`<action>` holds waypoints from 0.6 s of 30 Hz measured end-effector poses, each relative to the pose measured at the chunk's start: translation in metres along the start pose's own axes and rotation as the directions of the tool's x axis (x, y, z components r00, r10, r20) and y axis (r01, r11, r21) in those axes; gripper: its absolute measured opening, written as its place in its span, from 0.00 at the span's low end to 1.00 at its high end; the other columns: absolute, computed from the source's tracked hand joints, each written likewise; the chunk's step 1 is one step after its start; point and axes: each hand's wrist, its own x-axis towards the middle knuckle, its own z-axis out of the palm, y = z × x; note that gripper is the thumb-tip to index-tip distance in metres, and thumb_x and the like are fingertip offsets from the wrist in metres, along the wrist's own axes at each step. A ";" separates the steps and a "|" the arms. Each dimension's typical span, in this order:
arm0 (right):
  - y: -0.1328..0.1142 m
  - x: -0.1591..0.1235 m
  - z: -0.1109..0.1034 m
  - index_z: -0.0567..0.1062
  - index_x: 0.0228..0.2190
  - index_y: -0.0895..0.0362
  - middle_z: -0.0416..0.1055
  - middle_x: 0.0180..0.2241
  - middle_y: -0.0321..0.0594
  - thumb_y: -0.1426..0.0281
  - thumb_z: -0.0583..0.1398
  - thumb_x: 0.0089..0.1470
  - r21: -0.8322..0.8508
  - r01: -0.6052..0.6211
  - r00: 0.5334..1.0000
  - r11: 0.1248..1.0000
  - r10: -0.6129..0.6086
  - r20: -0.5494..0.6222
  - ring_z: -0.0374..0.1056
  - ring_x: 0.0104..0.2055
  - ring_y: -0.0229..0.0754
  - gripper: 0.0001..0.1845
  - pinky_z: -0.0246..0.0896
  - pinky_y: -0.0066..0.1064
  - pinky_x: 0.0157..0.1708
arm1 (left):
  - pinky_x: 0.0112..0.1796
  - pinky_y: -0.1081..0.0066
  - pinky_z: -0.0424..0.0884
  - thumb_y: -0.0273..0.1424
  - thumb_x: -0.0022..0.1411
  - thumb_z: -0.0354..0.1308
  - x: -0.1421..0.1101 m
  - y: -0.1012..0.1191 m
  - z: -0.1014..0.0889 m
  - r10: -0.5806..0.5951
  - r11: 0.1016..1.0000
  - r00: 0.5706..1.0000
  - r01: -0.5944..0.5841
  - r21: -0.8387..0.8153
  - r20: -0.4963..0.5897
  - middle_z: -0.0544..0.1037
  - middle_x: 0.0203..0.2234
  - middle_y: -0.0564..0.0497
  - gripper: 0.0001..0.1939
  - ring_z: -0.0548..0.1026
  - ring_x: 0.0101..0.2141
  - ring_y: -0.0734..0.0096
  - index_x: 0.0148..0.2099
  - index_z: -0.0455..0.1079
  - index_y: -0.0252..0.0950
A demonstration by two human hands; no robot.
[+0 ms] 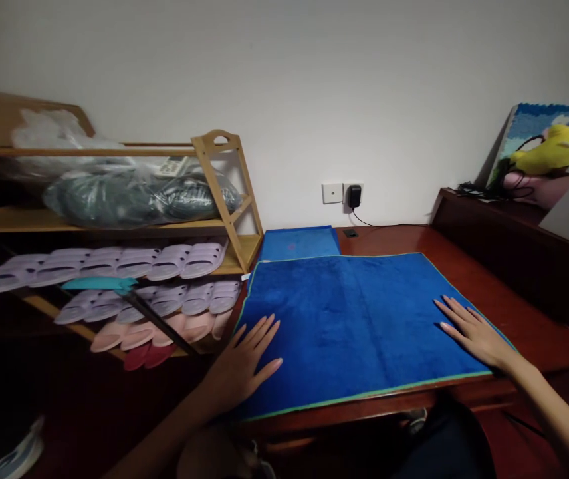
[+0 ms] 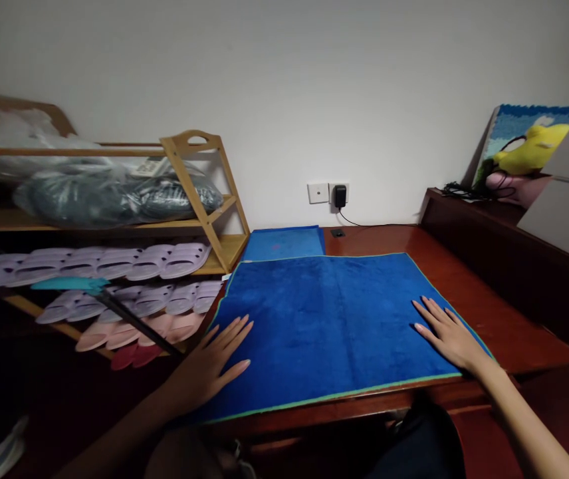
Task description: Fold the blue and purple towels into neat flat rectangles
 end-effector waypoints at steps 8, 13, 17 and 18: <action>0.034 0.014 -0.032 0.65 0.56 0.48 0.61 0.58 0.36 0.44 0.48 0.54 0.131 -0.038 0.999 0.991 0.035 0.030 0.57 0.59 0.50 0.34 0.55 0.43 0.58 | 0.57 0.58 0.56 0.45 0.67 0.40 0.006 -0.018 -0.014 -0.062 0.995 0.998 0.063 -0.071 0.016 0.55 0.63 0.50 0.29 0.55 0.62 0.61 0.67 0.46 0.43; 0.020 0.120 -0.053 0.61 0.59 0.51 0.59 0.59 0.36 0.46 0.42 0.57 0.220 -0.044 0.997 0.975 0.059 -0.059 0.57 0.60 0.46 0.36 0.52 0.36 0.60 | 0.57 0.67 0.56 0.39 0.69 0.37 0.103 -0.068 -0.030 -0.266 0.964 0.961 0.262 -0.054 -0.072 0.65 0.58 0.45 0.25 0.63 0.58 0.66 0.61 0.59 0.34; -0.006 0.186 -0.022 0.54 0.62 0.50 0.43 0.65 0.40 0.47 0.38 0.59 0.102 -0.145 0.989 0.984 0.146 -0.003 0.41 0.66 0.46 0.36 0.41 0.46 0.62 | 0.51 0.64 0.62 0.28 0.68 0.39 0.165 -0.107 -0.014 -0.380 0.923 0.919 0.385 0.019 -0.107 0.73 0.50 0.38 0.21 0.69 0.52 0.61 0.56 0.63 0.27; -0.008 0.195 -0.013 0.53 0.62 0.50 0.42 0.65 0.40 0.47 0.38 0.59 0.093 -0.148 0.989 0.985 0.149 -0.003 0.38 0.67 0.45 0.36 0.39 0.48 0.62 | 0.50 0.63 0.63 0.27 0.67 0.40 0.173 -0.114 -0.008 -0.379 0.923 0.920 0.384 0.033 -0.102 0.74 0.48 0.39 0.19 0.70 0.50 0.60 0.55 0.65 0.29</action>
